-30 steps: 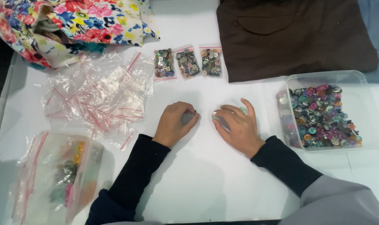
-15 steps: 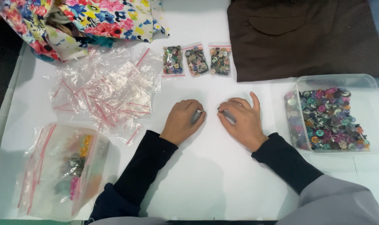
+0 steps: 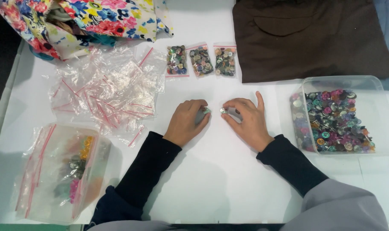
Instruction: Sorting various buttons from a large container into smaller plastic bags by color and type.
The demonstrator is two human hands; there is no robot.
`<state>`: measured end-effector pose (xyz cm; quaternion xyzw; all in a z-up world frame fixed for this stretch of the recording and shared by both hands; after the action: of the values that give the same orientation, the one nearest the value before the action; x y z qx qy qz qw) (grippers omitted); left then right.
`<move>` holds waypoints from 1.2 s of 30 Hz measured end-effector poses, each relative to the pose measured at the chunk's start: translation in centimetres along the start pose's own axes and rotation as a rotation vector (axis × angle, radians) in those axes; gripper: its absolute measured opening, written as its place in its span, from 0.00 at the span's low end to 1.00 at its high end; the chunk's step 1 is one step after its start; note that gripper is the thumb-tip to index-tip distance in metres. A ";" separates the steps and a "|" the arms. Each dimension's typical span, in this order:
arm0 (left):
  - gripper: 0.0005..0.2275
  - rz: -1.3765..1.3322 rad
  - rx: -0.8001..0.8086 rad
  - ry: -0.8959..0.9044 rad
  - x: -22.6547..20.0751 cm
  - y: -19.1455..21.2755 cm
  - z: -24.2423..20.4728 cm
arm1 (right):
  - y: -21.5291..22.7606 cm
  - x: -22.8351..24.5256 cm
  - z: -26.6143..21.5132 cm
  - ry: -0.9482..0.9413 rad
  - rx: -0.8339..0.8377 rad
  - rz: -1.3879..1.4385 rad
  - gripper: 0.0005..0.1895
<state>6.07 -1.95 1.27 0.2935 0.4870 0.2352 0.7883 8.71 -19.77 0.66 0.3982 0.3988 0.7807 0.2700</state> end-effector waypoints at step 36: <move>0.15 -0.210 0.259 -0.280 -20.6 -13.0 10.0 | 15.8 -13.4 -7.5 -0.225 0.250 -0.247 0.45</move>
<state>7.68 -27.13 8.79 0.3697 0.4270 0.0443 0.8240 8.00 -41.18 5.72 0.4615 0.5057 0.6366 0.3549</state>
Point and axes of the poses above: each hand's wrist, its own z-axis towards the middle knuckle, its own y-axis out of the back of the hand, x = y × z, the point moved 7 cm from there along z, towards the middle knuckle, and after that the axes turned 10 degrees about -z, right-handed, at the moved point
